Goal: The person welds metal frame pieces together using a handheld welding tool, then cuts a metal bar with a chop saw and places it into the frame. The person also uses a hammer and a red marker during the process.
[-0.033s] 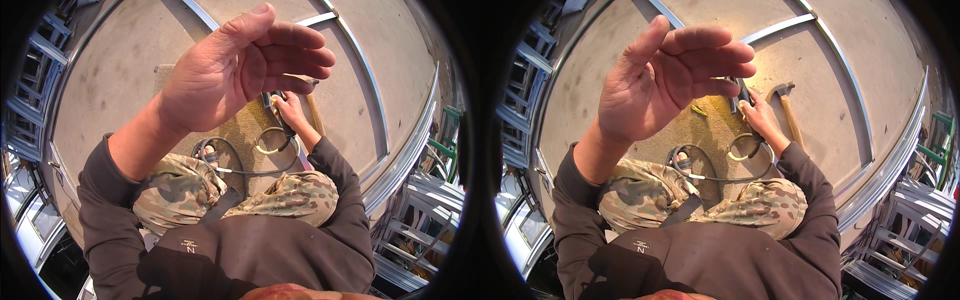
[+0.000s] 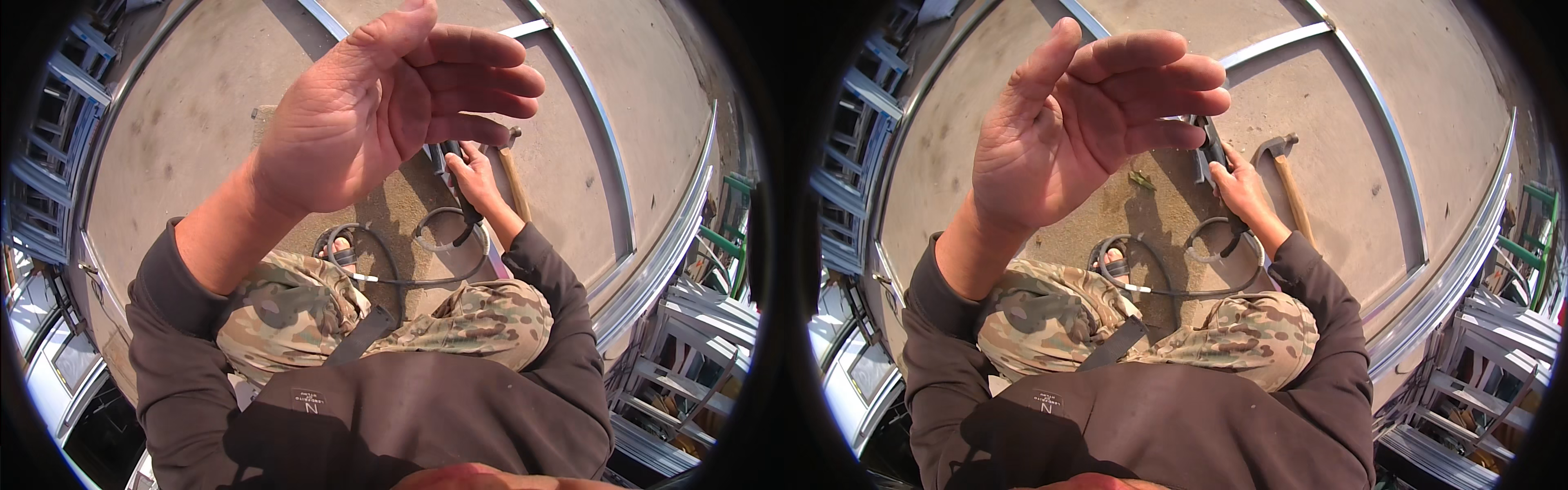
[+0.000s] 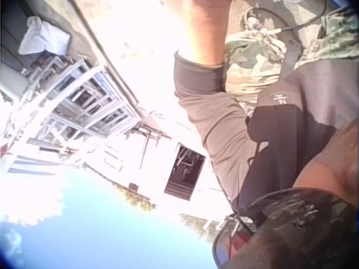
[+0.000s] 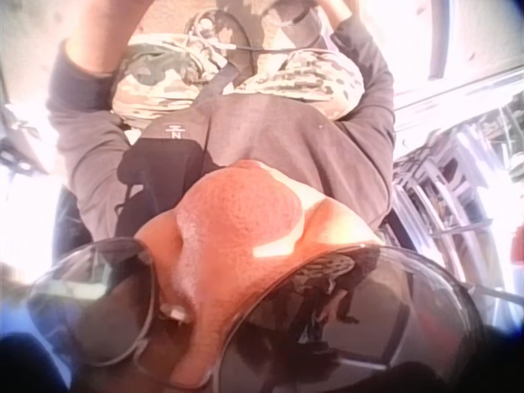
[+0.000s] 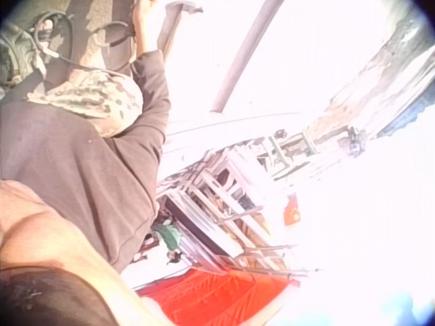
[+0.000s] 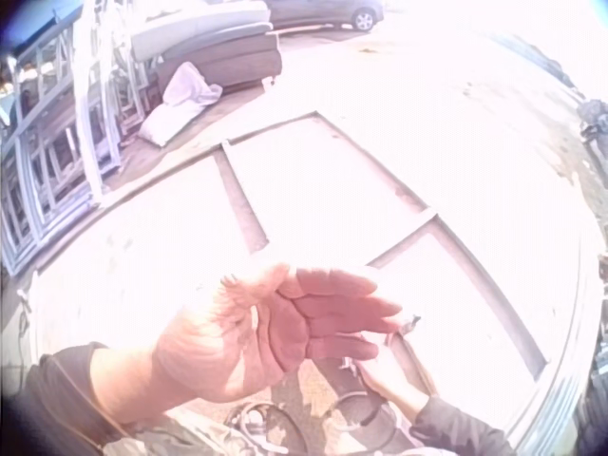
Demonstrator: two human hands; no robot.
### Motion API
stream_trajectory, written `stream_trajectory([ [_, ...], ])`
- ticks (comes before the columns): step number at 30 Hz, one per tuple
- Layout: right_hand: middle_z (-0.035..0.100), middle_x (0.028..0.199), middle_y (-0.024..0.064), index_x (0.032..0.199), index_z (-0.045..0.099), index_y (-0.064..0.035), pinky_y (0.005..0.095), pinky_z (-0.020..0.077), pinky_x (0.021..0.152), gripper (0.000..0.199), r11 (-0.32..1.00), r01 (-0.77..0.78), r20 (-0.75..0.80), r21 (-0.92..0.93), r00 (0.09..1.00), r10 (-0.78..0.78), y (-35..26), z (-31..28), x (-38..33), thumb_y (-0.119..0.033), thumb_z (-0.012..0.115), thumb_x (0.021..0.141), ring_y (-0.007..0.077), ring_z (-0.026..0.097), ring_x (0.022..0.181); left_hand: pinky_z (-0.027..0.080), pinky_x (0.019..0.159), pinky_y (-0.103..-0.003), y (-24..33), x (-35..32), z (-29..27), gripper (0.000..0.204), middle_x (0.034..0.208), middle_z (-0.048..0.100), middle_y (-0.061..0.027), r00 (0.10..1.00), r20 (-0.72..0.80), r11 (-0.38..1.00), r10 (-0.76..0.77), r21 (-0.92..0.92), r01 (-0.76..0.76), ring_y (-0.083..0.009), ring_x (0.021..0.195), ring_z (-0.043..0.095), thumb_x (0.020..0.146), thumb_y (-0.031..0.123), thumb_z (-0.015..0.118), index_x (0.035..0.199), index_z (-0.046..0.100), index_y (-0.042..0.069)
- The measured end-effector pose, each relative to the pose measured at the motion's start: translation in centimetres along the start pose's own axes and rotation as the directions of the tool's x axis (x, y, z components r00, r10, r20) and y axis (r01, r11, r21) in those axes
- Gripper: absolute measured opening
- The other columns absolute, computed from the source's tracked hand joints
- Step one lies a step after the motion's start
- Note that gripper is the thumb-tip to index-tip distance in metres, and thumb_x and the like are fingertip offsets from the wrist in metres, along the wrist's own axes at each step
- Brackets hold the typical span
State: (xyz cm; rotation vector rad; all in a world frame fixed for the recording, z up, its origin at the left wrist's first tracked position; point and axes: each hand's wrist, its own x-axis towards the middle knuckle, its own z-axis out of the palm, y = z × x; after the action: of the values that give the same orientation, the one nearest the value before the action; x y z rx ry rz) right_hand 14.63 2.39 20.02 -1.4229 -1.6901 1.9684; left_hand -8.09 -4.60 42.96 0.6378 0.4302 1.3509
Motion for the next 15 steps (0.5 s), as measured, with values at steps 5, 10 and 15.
stream_trajectory([
  [5, 0.057, 0.077, -0.0017, 0.146, 0.048, -0.0098, 0.0229, 0.0453, 0.054, 0.053, 0.999, 0.011, -0.016, -0.049, 1.0, -0.012, 0.5, -0.5, 0.4, -0.016, 0.06, 0.095, 0.0057, 0.052, 0.059, 0.026, 0.119, -0.049, 1.0, 0.9, -1.3, 0.071, 0.141, 0.051, -0.0258, 0.986, 0.046, 0.984, 0.158, -0.091, -0.153, -0.0401, 0.137, 0.043, 0.101, 0.053, 0.028, 0.147, 0.039, 0.0],
  [10, 0.055, 0.075, -0.0018, 0.145, 0.048, -0.0086, 0.0233, 0.045, 0.053, 0.053, 0.984, -0.023, -0.003, -0.175, 1.0, 0.023, 1.7, -0.6, 0.8, -0.015, 0.061, 0.095, 0.0062, 0.052, 0.057, 0.03, 0.117, -0.048, 1.2, 0.3, -0.9, 0.066, 0.14, 0.053, -0.0253, 0.961, -0.204, 0.975, 0.188, -0.078, -0.208, -0.0399, 0.136, 0.045, 0.1, 0.048, 0.031, 0.144, 0.044, -0.001],
  [15, 0.055, 0.075, -0.0017, 0.144, 0.049, -0.0095, 0.023, 0.0446, 0.053, 0.05, 0.987, -0.012, 0.004, -0.16, 1.0, 0.013, 2.3, -0.5, 1.1, -0.015, 0.061, 0.095, 0.0059, 0.052, 0.057, 0.03, 0.117, -0.049, 0.9, 0.6, -0.9, 0.069, 0.143, 0.048, -0.027, 0.974, -0.153, 0.979, 0.167, -0.094, -0.183, -0.0396, 0.136, 0.044, 0.1, 0.05, 0.032, 0.143, 0.043, -0.003],
])
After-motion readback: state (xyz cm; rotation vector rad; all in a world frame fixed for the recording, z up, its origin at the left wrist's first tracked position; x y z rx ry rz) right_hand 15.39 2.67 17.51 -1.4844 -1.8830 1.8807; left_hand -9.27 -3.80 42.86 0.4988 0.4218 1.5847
